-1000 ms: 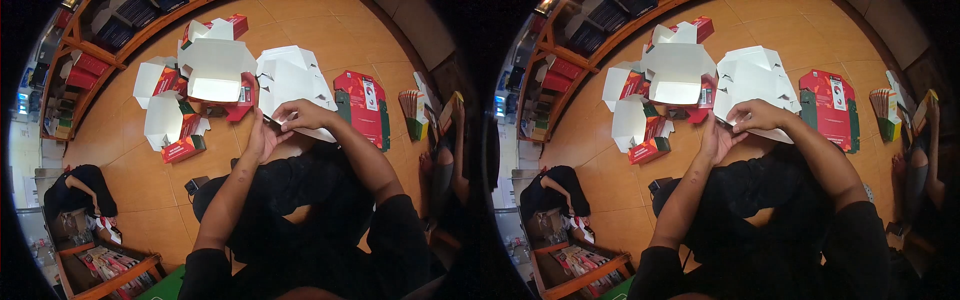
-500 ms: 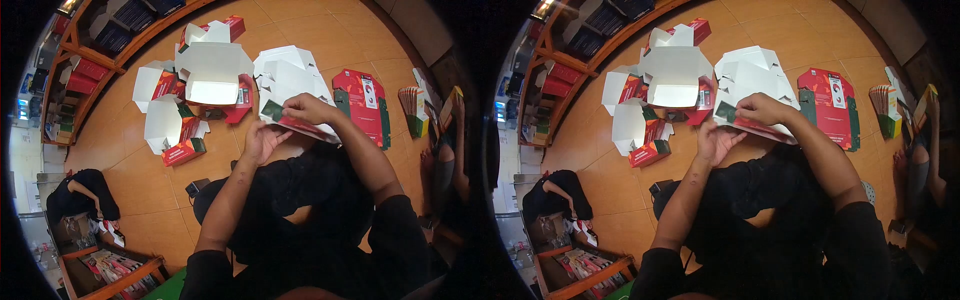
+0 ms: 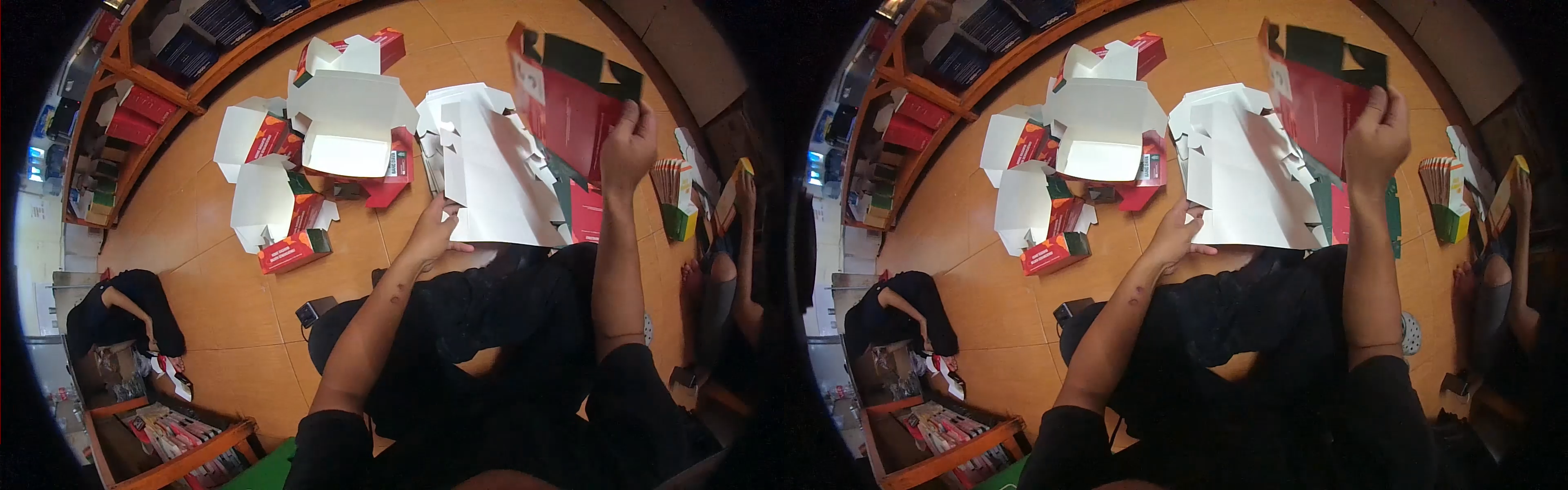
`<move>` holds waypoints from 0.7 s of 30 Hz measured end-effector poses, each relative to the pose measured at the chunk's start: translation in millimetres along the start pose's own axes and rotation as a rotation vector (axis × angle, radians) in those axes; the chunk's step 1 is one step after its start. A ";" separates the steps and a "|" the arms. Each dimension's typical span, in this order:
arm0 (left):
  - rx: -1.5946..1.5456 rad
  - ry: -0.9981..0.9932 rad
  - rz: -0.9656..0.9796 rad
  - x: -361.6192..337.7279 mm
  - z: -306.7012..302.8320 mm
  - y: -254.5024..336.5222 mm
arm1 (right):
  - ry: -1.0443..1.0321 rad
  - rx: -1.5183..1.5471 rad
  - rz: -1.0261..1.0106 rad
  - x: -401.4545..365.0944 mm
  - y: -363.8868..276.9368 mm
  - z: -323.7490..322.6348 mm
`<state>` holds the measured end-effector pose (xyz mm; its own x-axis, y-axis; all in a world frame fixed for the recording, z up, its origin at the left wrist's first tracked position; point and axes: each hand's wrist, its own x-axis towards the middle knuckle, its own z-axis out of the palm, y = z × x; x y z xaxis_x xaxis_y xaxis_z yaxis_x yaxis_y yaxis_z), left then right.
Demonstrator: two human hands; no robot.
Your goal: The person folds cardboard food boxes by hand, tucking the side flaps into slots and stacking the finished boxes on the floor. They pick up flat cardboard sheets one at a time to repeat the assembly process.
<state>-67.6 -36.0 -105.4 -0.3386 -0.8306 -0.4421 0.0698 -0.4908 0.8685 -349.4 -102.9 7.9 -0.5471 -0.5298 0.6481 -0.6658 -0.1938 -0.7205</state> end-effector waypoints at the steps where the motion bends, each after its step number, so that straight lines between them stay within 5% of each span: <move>1: -0.015 -0.033 0.016 -0.4 0.9 3.4 | 0.085 0.013 -0.043 3.2 5.6 -5.5; 6: -0.020 -0.053 0.071 -3.1 1.9 10.1 | 0.296 0.207 -0.138 5.6 -5.3 -8.8; 20: -0.173 0.004 0.195 -9.0 -0.2 27.2 | 0.218 0.431 -0.149 -5.7 1.3 -3.5; 21: 0.076 0.092 0.146 -0.4 -7.3 14.8 | 0.177 0.421 -0.176 -8.8 1.9 -1.0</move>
<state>-59.6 -44.9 -94.0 -0.2422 -0.9140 -0.3255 0.0398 -0.3446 0.9379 -346.3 -97.7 1.1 -0.5462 -0.3178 0.7750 -0.5132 -0.6043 -0.6094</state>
